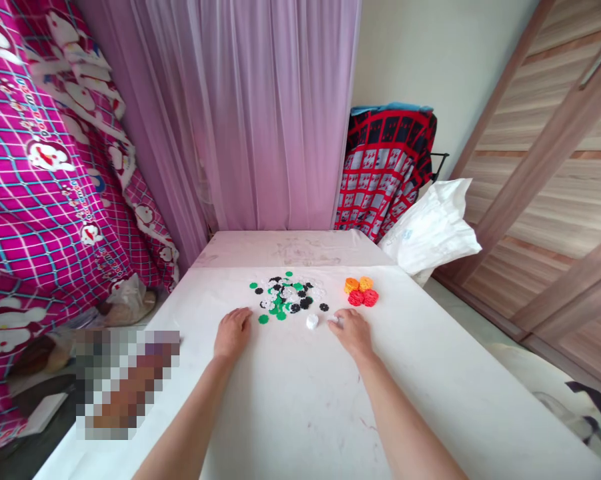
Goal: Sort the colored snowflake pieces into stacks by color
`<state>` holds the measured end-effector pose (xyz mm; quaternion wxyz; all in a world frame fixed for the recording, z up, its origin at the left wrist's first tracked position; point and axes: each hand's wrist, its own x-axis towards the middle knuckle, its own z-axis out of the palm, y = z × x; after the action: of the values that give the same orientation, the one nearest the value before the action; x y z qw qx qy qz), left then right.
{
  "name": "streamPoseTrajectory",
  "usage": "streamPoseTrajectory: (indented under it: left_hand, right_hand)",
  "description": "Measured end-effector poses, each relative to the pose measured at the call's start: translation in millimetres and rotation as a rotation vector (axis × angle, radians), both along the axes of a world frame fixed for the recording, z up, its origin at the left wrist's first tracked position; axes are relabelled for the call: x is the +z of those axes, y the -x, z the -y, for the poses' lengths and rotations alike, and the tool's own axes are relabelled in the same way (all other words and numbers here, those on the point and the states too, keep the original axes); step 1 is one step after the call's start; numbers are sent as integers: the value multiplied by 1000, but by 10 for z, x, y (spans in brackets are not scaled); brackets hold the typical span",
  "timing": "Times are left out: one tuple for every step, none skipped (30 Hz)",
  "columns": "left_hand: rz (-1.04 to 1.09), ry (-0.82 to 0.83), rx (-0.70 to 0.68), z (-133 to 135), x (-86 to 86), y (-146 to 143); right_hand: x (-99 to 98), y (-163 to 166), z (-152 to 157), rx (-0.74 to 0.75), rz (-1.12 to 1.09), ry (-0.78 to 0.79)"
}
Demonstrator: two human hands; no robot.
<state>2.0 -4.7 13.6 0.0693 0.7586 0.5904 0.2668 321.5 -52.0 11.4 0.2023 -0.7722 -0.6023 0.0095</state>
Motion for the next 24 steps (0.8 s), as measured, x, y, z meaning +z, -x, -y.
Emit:
streamPoseTrajectory:
  left_hand:
    - [-2,7,7,29,12,-8]
    - [-5,9,14,58,20,-15]
    - [-8,10,20,87,25,-20]
    - [-10,12,28,113,27,-23]
    - [-12,15,35,137,27,-24]
    - [-12,18,42,157,25,-26]
    - [-11,21,48,174,24,-27]
    - [-9,24,54,188,23,-29]
    - [-7,27,58,198,24,-31]
    - [-6,30,61,205,25,-34]
    - [-4,32,62,210,27,-37]
    - [-2,33,62,213,29,-40]
    - [0,34,61,213,30,-43]
    - [3,33,60,213,31,-44]
    - [5,33,59,211,30,-44]
    - [8,33,59,209,29,-44]
    - [12,33,60,206,27,-42]
    - [15,33,61,204,26,-41]
    - [19,33,63,201,24,-39]
    - [24,32,66,198,23,-38]
    - [28,30,68,196,21,-37]
    - [32,28,69,194,18,-35]
    - [36,24,69,192,13,-33]
    - [39,18,68,189,4,-30]
  right_hand:
    - [-8,-2,0,1,6,-5]
    - [-18,-3,1,3,15,-14]
    - [-29,-3,4,5,28,-24]
    - [-42,-2,7,8,42,-34]
    - [-54,-1,11,11,54,-39]
    - [-65,0,14,14,61,-39]
    - [-74,1,17,17,62,-37]
    - [-82,1,18,18,58,-35]
    - [-87,1,18,15,53,-34]
    - [-90,0,16,11,48,-34]
    - [-90,-1,14,6,47,-33]
    - [-90,-2,10,0,49,-31]
    - [-89,-3,6,-5,52,-30]
    - [-87,-3,3,-9,55,-29]
    - [-85,-3,1,-11,57,-28]
    - [-83,-3,1,-11,59,-27]
    - [-83,-2,1,-10,60,-27]
    - [-84,-1,4,-11,63,-27]
    - [-88,-1,9,-11,66,-28]
    - [-95,-2,15,-10,70,-33]
    - [-106,-4,21,-4,76,-42]
    - [-121,-8,28,4,82,-53]
    - [-141,-13,35,15,84,-66]
    - [-164,-19,39,25,84,-80]
